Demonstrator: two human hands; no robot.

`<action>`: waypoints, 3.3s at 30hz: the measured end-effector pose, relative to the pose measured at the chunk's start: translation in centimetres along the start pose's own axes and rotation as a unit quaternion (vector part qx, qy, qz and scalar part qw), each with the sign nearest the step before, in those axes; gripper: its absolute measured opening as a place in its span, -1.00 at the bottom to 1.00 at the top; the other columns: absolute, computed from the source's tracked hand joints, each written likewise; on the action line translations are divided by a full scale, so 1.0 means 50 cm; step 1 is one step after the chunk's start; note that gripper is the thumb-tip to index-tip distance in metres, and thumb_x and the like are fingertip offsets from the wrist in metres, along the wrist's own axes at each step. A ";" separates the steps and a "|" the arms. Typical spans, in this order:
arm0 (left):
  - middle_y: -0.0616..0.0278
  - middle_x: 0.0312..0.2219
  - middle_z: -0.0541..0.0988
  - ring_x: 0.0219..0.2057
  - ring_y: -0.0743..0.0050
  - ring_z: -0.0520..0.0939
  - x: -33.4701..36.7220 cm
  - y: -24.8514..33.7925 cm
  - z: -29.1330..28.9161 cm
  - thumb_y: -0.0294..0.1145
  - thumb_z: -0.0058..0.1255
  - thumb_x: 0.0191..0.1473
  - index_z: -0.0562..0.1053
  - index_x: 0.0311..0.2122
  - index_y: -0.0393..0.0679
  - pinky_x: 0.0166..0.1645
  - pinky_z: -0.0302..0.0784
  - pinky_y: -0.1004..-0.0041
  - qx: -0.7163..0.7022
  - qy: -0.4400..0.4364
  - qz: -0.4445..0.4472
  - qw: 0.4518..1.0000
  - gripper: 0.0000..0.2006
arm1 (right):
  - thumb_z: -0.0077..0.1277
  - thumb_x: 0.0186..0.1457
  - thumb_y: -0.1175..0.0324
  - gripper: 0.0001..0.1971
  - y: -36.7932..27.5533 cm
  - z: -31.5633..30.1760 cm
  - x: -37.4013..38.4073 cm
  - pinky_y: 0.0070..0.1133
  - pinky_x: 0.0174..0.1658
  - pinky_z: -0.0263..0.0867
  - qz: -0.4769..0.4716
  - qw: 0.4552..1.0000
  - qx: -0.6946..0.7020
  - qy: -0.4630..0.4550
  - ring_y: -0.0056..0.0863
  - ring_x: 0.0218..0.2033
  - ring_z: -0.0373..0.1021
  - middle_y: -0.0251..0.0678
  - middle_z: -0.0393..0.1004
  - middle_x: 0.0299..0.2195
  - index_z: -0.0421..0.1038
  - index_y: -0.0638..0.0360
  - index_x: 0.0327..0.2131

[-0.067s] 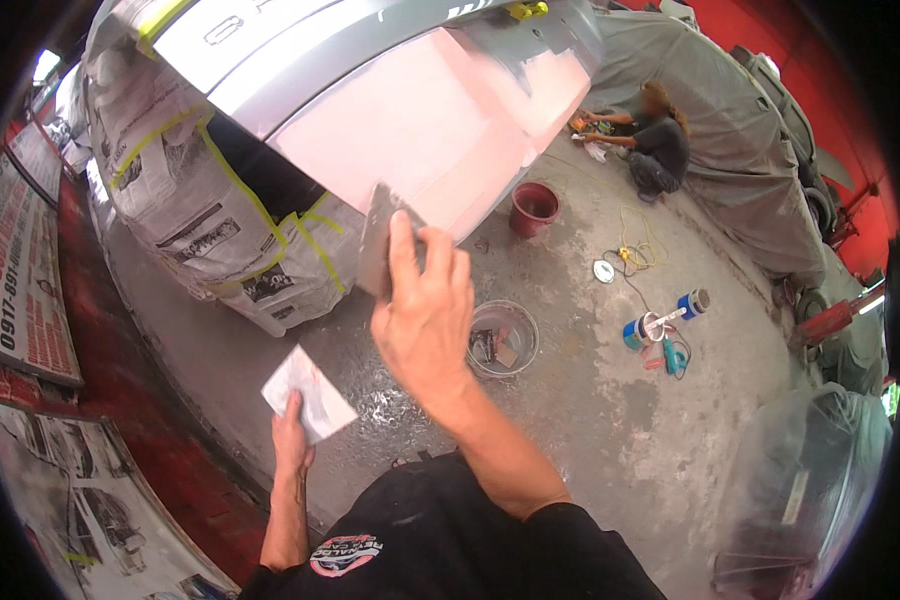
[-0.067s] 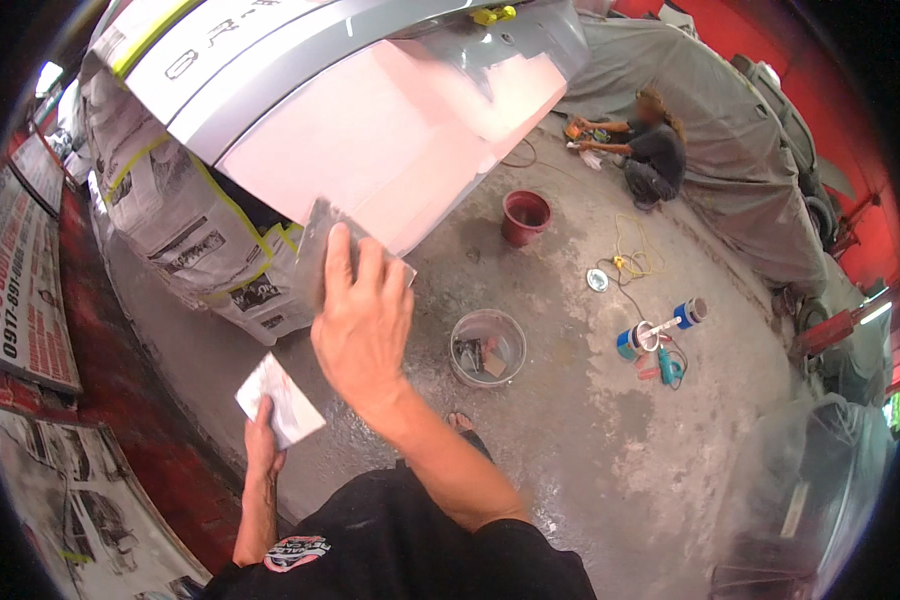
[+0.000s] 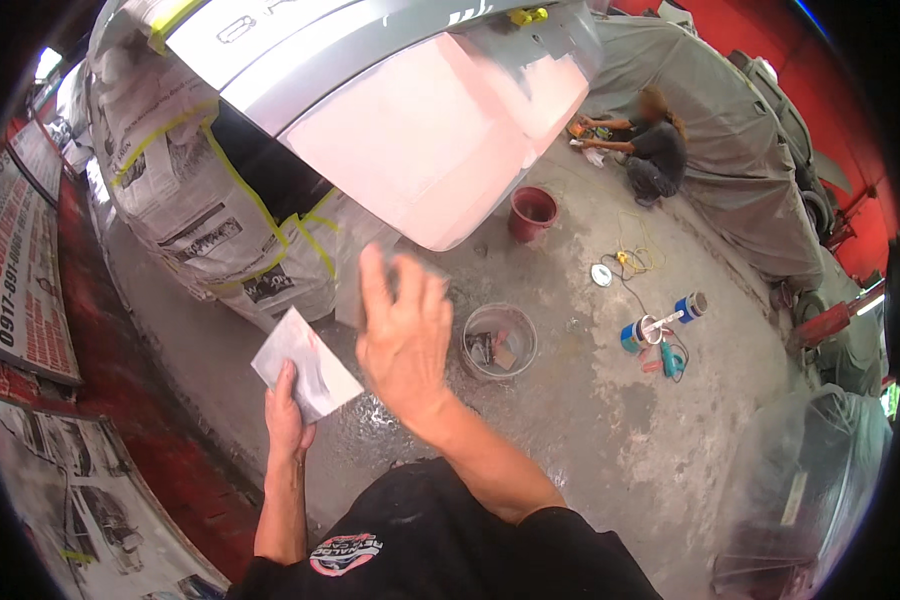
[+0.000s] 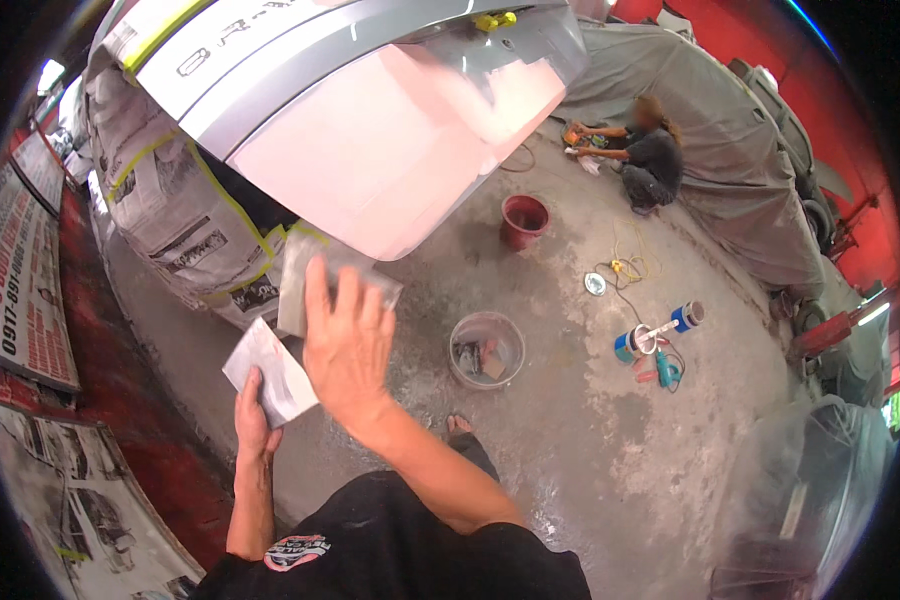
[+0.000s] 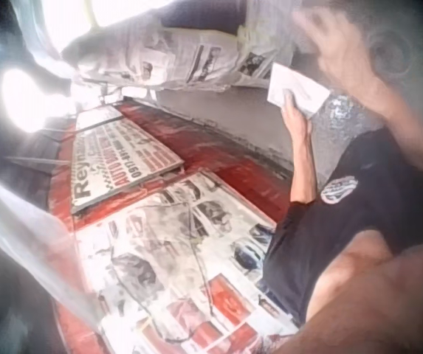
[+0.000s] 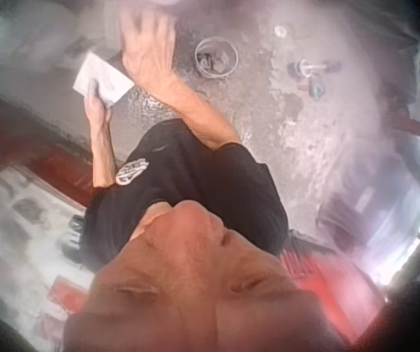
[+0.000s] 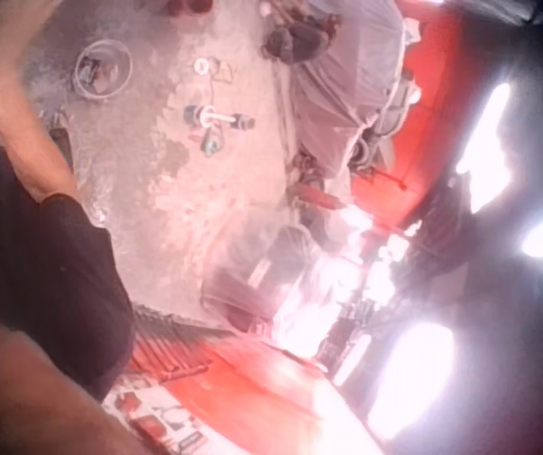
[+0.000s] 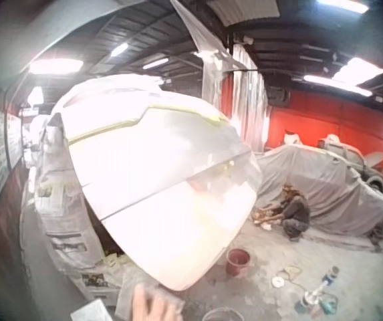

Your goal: The person sands a pink primer patch on a silver car bumper using a sanding block. The person repeatedly rubs the sanding block over the surface to smooth it. Another person is visible in the background working on a different part of the vehicle.

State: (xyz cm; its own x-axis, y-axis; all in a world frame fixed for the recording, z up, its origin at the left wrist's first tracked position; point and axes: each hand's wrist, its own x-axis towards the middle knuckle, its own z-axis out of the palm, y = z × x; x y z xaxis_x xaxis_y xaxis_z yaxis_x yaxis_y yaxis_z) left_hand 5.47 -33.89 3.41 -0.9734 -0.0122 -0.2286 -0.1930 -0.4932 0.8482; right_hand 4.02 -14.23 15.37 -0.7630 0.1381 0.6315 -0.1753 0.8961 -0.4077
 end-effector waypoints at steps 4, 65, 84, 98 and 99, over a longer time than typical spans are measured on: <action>0.15 0.04 0.53 0.04 0.36 0.57 -0.012 0.060 0.100 -0.24 -0.12 0.35 0.33 0.20 -0.27 0.15 0.48 0.30 -0.126 -0.039 0.024 0.991 -0.57 | -0.04 -0.12 0.70 -0.30 0.041 -0.011 -0.054 -0.27 0.00 0.30 -0.016 0.978 0.189 -0.082 -0.08 -0.02 0.35 -0.04 0.36 0.00 0.32 0.21 0.21; -0.46 -0.16 0.57 -0.04 -0.27 0.59 -0.236 -0.502 -0.505 0.10 0.18 0.07 0.47 -0.12 -0.64 0.04 0.43 0.08 0.609 0.358 -0.301 0.641 -0.26 | -0.01 0.01 0.63 -0.44 0.452 -0.032 0.234 0.28 0.18 0.03 0.021 0.995 0.053 0.086 -0.13 0.11 0.34 -0.25 0.41 0.08 0.39 0.05 0.14; -0.44 -0.02 0.51 0.10 -0.24 0.51 -0.229 -0.493 -0.526 0.16 0.17 0.05 0.41 0.00 -0.60 0.17 0.37 0.10 0.619 0.340 -0.327 0.628 -0.19 | -0.02 -0.01 0.65 -0.43 0.460 -0.056 0.175 0.24 0.18 0.04 -0.002 0.996 0.082 0.039 -0.15 0.12 0.35 -0.27 0.42 0.05 0.42 0.03 0.12; -0.26 -0.15 0.61 -0.06 -0.10 0.61 -0.216 -0.402 -0.355 0.09 0.20 0.08 0.47 -0.06 -0.56 0.06 0.44 0.12 0.576 0.313 -0.280 0.701 -0.29 | 0.03 -0.14 0.70 -0.37 0.435 -0.028 0.230 -0.27 -0.02 0.29 -0.023 0.989 0.091 0.113 -0.13 -0.01 0.39 -0.19 0.44 -0.01 0.41 0.10 0.11; -0.21 -0.19 0.64 -0.11 -0.04 0.63 -0.211 -0.364 -0.298 0.07 0.20 0.09 0.48 -0.08 -0.56 0.02 0.47 0.14 0.565 0.297 -0.254 0.727 -0.31 | 0.03 -0.15 0.69 -0.36 0.417 -0.031 0.219 -0.27 -0.04 0.29 -0.017 0.991 0.095 0.097 -0.13 -0.03 0.39 -0.19 0.43 -0.01 0.40 0.10 0.12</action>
State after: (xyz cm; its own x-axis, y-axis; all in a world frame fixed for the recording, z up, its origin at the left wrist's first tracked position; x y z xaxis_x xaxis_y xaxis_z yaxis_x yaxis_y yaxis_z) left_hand 21.09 -37.72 -16.74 -0.5809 -0.6167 -0.5312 -0.8136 0.4590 0.3568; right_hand -7.02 6.60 14.78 -0.6244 0.2040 0.7540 -0.3264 0.8089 -0.4891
